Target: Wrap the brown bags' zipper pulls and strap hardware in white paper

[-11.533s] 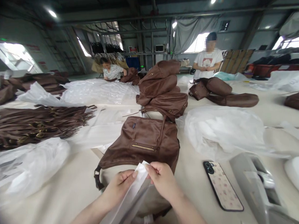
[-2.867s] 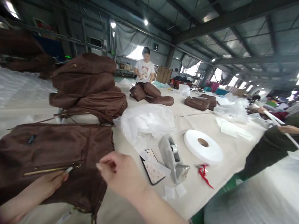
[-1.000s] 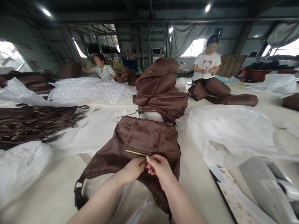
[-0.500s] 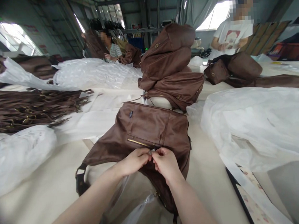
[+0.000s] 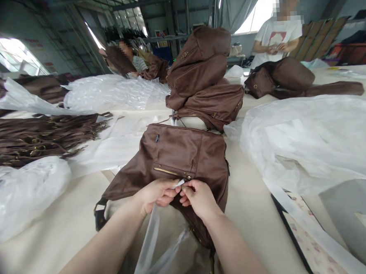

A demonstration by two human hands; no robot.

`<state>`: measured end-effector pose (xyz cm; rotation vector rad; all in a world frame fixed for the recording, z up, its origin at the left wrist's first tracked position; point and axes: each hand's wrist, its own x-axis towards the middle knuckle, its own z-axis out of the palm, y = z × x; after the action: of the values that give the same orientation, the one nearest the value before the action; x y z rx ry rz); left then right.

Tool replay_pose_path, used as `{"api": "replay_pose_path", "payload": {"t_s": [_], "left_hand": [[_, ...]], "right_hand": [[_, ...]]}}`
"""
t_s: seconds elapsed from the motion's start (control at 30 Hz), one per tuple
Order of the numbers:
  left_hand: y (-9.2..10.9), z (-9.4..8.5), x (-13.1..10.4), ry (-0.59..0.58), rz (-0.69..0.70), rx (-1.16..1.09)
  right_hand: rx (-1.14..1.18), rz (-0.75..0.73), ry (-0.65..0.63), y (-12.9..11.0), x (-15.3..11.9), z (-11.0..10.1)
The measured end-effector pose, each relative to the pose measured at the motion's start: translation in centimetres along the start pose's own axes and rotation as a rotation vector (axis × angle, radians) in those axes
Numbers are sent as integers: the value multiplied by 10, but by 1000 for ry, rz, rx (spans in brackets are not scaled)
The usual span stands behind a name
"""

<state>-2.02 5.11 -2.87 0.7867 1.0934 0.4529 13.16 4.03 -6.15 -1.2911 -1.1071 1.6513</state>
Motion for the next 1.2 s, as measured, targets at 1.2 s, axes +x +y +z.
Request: {"api": "replay_pose_path", "payload": {"t_s": [1.2], "left_hand": [[8, 46, -24, 455, 440, 1803]], "right_hand": [[83, 84, 79, -13, -5, -5]]}}
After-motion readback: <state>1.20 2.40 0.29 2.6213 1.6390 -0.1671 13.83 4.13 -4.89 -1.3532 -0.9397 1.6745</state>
